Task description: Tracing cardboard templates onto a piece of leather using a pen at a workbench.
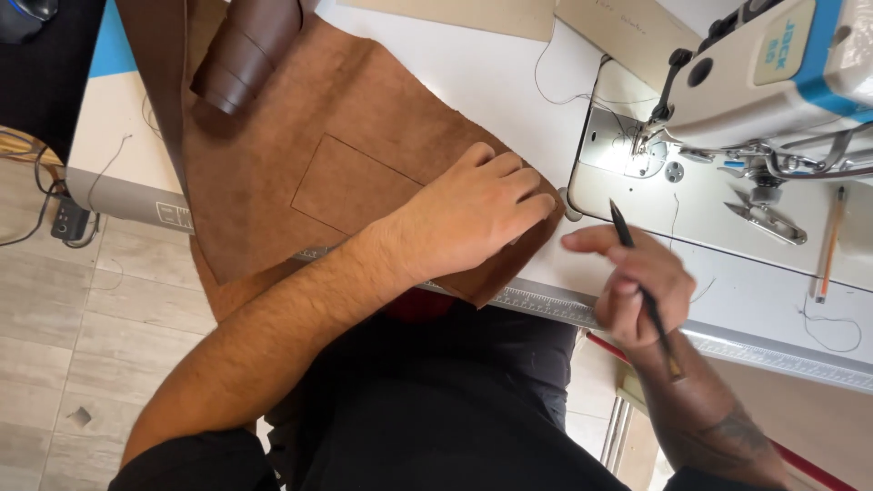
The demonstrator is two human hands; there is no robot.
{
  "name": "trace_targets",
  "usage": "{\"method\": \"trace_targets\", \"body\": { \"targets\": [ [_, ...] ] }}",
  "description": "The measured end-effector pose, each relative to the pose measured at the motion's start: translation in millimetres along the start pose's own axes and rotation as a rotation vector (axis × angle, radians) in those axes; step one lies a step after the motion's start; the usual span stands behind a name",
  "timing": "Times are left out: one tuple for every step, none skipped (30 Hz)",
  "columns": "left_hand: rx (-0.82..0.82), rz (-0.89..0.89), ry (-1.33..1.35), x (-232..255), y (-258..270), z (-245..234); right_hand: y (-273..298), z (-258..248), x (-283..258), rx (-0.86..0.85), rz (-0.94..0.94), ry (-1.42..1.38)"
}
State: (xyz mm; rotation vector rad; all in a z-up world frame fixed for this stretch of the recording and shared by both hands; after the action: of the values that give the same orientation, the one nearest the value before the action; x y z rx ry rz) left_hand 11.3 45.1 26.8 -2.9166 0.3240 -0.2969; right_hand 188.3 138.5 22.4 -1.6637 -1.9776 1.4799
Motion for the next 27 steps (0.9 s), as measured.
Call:
{"method": "trace_targets", "body": {
  "targets": [
    [-0.001, 0.002, -0.004, -2, 3, 5, 2, 5, -4, 0.004, -0.002, 0.000],
    [0.068, 0.028, -0.013, -4, 6, 7, 3, 13, -9, -0.098, -0.052, -0.136],
    [0.137, 0.054, -0.022, -6, 8, 9, 6, 21, -14, -0.203, -0.101, -0.271],
    [0.136, 0.058, -0.024, -8, 8, 12, -11, 24, -25, -0.200, -0.103, -0.269],
    [0.211, 0.104, -0.056, -9, 8, 12, -26, 28, -38, -0.211, -0.133, -0.178],
    [0.284, 0.150, -0.082, -8, 10, 13, -41, 32, -52, -0.222, -0.158, -0.086],
    [0.282, 0.153, -0.081, -12, 11, 9, -37, 33, -50, -0.220, -0.155, -0.085],
    [0.318, 0.148, -0.003, -18, 11, 3, -33, 35, -47, -0.221, -0.144, -0.052],
    [0.355, 0.144, 0.076, -25, 11, -4, -29, 37, -44, -0.222, -0.132, -0.019],
    [0.354, 0.151, 0.077, -29, 16, -24, -28, 31, -44, -0.218, -0.130, -0.013],
    [0.235, 0.040, -0.011, -37, 18, -38, -25, 31, -43, -0.317, -0.107, 0.012],
    [0.114, -0.072, -0.095, -45, 21, -53, -21, 29, -42, -0.418, -0.079, 0.034],
    [0.111, -0.065, -0.092, -51, 25, -57, -19, 26, -42, -0.415, -0.073, 0.038],
    [0.039, -0.115, -0.083, -61, 29, -59, -17, 23, -42, -0.404, -0.060, 0.032],
    [-0.033, -0.164, -0.074, -71, 34, -61, -16, 20, -41, -0.393, -0.048, 0.025],
    [-0.034, -0.159, -0.075, -75, 39, -57, -15, 16, -41, -0.388, -0.046, 0.028],
    [-0.018, -0.140, -0.063, -80, 44, -53, -14, 12, -39, -0.380, -0.030, 0.020],
    [-0.003, -0.123, -0.049, -84, 49, -49, -13, 9, -38, -0.373, -0.013, 0.008],
    [-0.006, -0.120, -0.050, -83, 52, -45, -14, 5, -39, -0.369, -0.011, 0.009],
    [-0.006, -0.137, -0.011, -82, 56, -39, -14, 2, -38, -0.368, 0.018, -0.011],
    [-0.005, -0.154, 0.028, -82, 59, -34, -14, -1, -38, -0.368, 0.046, -0.030],
    [-0.009, -0.148, 0.033, -78, 60, -33, -12, -4, -37, -0.366, 0.054, -0.028],
    [0.054, -0.132, 0.027, -73, 61, -35, -10, -6, -36, -0.369, 0.067, -0.040],
    [0.119, -0.117, 0.021, -68, 62, -36, -8, -9, -35, -0.373, 0.078, -0.052],
    [0.118, -0.113, 0.027, -65, 60, -34, -5, -11, -35, -0.375, 0.085, -0.048],
    [0.104, -0.122, -0.005, -63, 61, -33, -4, -13, -35, -0.367, 0.083, -0.035],
    [0.089, -0.130, -0.037, -60, 61, -31, -2, -15, -34, -0.359, 0.082, -0.023]
  ]
}}
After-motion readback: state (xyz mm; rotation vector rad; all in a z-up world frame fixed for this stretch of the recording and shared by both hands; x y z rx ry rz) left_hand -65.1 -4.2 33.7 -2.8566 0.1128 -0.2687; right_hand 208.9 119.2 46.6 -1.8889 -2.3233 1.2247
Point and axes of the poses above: each hand's wrist, its own y-axis away from the middle knuckle, its own z-axis out of the palm, x = y × z, the point moved 4 cm from there along -y, towards the middle knuckle, and after that the axes turned 4 degrees about -x, right-handed, at the moved point
